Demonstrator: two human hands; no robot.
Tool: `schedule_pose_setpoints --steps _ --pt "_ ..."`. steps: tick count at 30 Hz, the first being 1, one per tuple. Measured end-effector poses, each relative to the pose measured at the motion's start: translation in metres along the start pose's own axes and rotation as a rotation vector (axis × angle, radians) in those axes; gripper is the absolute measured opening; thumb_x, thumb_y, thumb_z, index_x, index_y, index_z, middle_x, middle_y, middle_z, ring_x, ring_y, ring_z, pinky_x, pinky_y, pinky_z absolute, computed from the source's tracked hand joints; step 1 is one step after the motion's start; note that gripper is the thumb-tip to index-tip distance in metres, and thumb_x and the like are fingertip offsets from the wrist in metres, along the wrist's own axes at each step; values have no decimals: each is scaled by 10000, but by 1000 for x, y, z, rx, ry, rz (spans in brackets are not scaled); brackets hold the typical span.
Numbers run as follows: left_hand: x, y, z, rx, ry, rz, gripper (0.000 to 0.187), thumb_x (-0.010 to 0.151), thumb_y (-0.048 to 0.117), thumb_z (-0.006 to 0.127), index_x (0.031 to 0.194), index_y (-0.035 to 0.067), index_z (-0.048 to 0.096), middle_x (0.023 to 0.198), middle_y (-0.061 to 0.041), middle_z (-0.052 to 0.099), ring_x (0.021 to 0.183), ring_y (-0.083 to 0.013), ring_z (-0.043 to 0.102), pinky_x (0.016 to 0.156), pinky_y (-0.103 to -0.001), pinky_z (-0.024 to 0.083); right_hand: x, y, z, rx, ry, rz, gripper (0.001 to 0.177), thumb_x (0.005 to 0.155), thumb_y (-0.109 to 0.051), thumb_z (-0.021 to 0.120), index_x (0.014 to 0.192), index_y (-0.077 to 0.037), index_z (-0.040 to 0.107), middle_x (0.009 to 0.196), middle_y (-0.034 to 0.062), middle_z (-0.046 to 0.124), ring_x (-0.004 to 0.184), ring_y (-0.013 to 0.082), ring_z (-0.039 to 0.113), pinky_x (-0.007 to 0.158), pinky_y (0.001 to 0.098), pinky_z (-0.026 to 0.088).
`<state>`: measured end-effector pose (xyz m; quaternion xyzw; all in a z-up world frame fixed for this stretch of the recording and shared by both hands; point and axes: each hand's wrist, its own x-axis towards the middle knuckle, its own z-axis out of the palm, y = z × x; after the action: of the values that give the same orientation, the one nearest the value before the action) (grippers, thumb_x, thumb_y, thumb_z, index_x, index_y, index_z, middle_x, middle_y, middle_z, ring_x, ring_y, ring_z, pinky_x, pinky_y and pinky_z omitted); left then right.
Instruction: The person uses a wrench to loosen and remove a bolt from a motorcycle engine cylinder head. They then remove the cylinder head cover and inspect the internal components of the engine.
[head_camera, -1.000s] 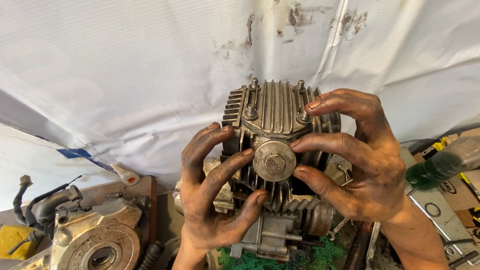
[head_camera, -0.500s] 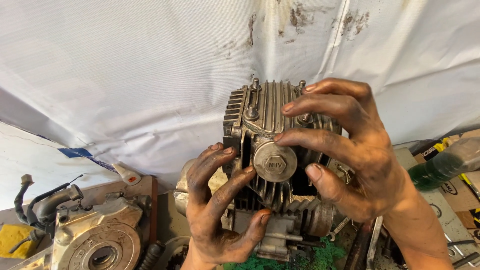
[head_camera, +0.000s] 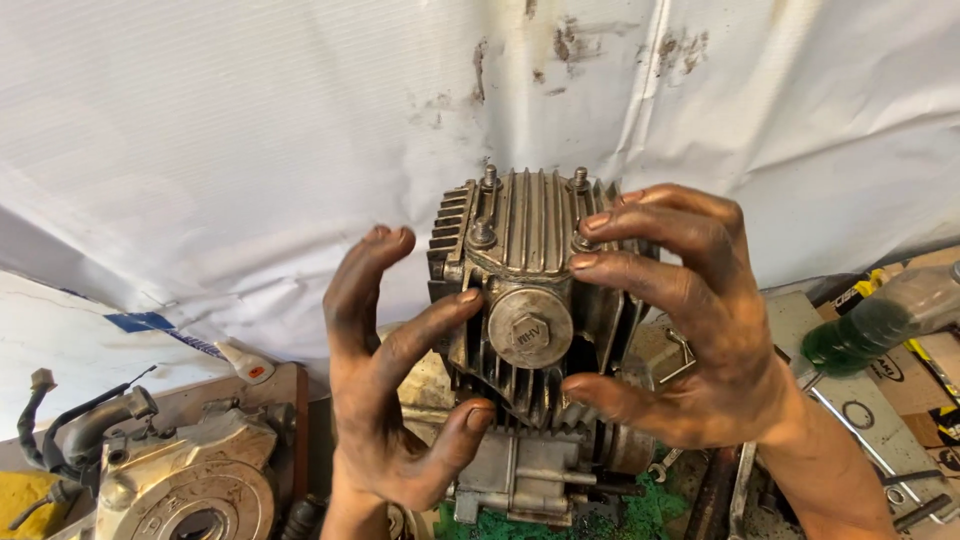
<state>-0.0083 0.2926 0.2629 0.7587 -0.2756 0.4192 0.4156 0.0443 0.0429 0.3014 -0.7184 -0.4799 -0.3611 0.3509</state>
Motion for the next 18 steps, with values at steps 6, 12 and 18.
schedule_pose_setpoints --steps 6,12,18 --pt "29 9 -5 3 -202 -50 496 844 448 662 1263 191 727 1601 -153 427 1599 -373 286 1393 -583 175 -2 -5 5 -104 42 61 731 780 -541 844 1314 -135 552 1343 59 564 1351 286 457 1215 485 411" --pt "18 4 -4 -65 -181 -70 499 846 439 674 1273 188 730 1609 -140 446 1548 -340 332 1349 -549 202 -1 -3 1 -18 37 119 688 776 -471 863 1310 -165 557 1347 25 574 1362 250 470 1219 445 429" --pt "1 9 1 -43 -115 -87 526 852 412 708 1304 142 712 1578 -172 477 1519 -338 367 1338 -532 230 -9 1 1 -20 32 99 405 769 -379 880 1111 -224 730 1375 14 595 1386 255 447 1236 431 412"
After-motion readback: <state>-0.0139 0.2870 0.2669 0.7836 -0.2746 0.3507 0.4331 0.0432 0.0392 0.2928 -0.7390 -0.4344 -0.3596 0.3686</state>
